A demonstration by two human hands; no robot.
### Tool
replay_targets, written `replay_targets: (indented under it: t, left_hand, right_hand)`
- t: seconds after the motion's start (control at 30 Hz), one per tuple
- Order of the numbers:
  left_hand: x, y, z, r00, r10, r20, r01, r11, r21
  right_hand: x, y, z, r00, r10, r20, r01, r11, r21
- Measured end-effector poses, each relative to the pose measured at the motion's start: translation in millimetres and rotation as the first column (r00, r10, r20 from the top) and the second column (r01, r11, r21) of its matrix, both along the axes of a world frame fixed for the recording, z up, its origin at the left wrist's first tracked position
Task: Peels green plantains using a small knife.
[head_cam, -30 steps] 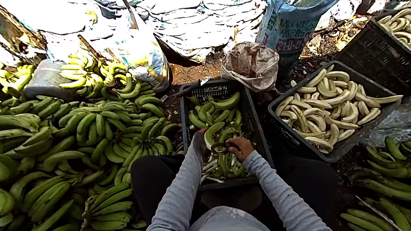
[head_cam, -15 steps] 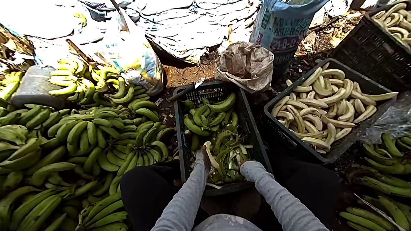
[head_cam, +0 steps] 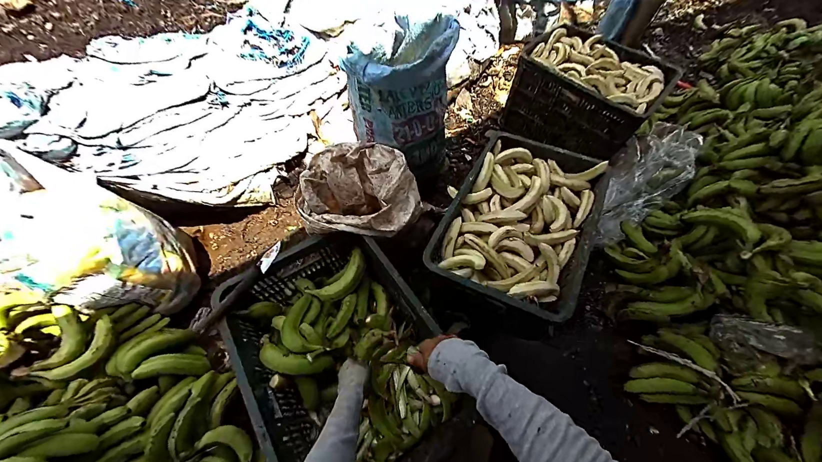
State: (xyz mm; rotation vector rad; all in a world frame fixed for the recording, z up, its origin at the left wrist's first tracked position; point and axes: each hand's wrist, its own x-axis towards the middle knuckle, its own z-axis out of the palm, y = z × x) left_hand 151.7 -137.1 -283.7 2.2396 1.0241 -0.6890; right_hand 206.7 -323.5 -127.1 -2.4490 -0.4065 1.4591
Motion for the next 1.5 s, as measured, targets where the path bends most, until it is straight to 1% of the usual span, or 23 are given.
replay_targets:
  t: [0.13,0.23,0.3,0.43,0.5,0.57,0.63,0.67,0.7,0.73,0.77,0.8,0.83,0.87,0.9,0.97,1.03,1.13,1.2,1.27,1.37,1.43,1.5]
  left_hand:
    - [14,15,-25,0.997,-0.059,0.046,0.059,0.998,-0.012]
    - [4,16,-22,0.990,-0.074,0.122,0.099,0.973,-0.210]
    - [-1,0,-12,0.985,-0.041,0.169,0.086,0.959,-0.269]
    - [-4,-25,38,0.961,-0.228,0.156,0.250,0.958,-0.144]
    - [-7,-22,84,0.941,-0.300,0.159,0.315,0.946,-0.080]
    - [-21,-9,136,0.909,-0.315,0.274,0.333,0.943,-0.020]
    - [-58,5,169,0.816,-0.158,0.556,0.198,0.980,-0.012]
    - [-79,8,174,0.734,0.016,0.679,0.065,0.994,-0.093]
    - [-95,3,173,0.648,0.251,0.720,-0.080,0.961,-0.263]
    - [-102,-9,172,0.541,0.579,0.610,-0.227,0.799,-0.557]
    - [-100,-22,168,0.408,0.837,0.366,-0.343,0.511,-0.788]
    - [-92,-29,154,0.312,0.939,0.141,-0.376,0.259,-0.890]
    - [-83,-31,131,0.247,0.969,-0.012,-0.365,0.082,-0.927]
    - [-76,-28,104,0.215,0.974,-0.068,-0.358,0.014,-0.933]
    - [-70,-21,78,0.223,0.974,-0.022,-0.402,0.072,-0.913]
    - [-65,-10,48,0.389,0.902,0.190,-0.533,0.388,-0.752]
    - [-70,-3,45,0.537,0.767,0.352,-0.482,0.621,-0.618]
    - [-82,7,67,0.632,0.624,0.459,-0.386,0.768,-0.512]
    - [-85,11,84,0.604,0.625,0.494,-0.382,0.772,-0.508]
    - [-84,9,100,0.411,0.748,0.522,-0.395,0.662,-0.638]
    - [-82,3,130,0.029,0.936,0.350,-0.331,0.339,-0.881]
    - [-84,-1,146,-0.082,0.974,0.211,-0.289,0.180,-0.940]
    - [-89,-3,148,-0.082,0.989,0.124,-0.238,0.101,-0.966]
  right_hand:
    - [13,15,30,1.000,0.013,0.006,-0.013,0.998,0.069]
    - [21,18,41,1.000,0.017,0.012,-0.018,0.997,0.075]
    - [24,17,34,1.000,0.011,0.028,-0.013,0.996,0.089]
    - [28,8,28,0.993,-0.090,0.070,0.080,0.987,0.140]
    - [29,-1,33,0.979,-0.192,0.065,0.176,0.965,0.195]
    - [30,-13,14,0.945,-0.311,0.103,0.268,0.915,0.301]
    - [27,-25,2,0.905,-0.399,0.149,0.320,0.867,0.382]
    - [24,-28,19,0.896,-0.431,0.103,0.372,0.859,0.352]
    - [21,-30,38,0.877,-0.478,0.053,0.437,0.838,0.328]
    - [19,-31,46,0.847,-0.530,0.026,0.495,0.806,0.325]
    - [18,-32,44,0.825,-0.565,0.015,0.530,0.782,0.329]
    - [15,-31,39,0.818,-0.575,0.017,0.537,0.774,0.335]
    - [11,-31,31,0.830,-0.557,0.028,0.514,0.785,0.345]
    - [7,-31,22,0.859,-0.508,0.059,0.457,0.815,0.356]
    - [2,-33,7,0.890,-0.443,0.105,0.376,0.845,0.379]
    - [-8,-38,-18,0.929,-0.311,0.203,0.216,0.898,0.384]
    - [-25,-41,-27,0.930,-0.253,0.266,0.145,0.919,0.366]
    - [-49,-31,-35,0.950,-0.207,0.233,0.100,0.911,0.399]
    - [-68,-20,-37,0.963,-0.174,0.208,0.064,0.892,0.448]
    - [-90,-11,-33,0.961,-0.167,0.219,0.040,0.871,0.489]
    - [-122,3,-22,0.940,-0.173,0.294,-0.025,0.825,0.564]
    - [-132,16,-15,0.941,-0.149,0.304,-0.065,0.801,0.595]
    - [-133,30,-13,0.941,-0.144,0.306,-0.082,0.780,0.620]
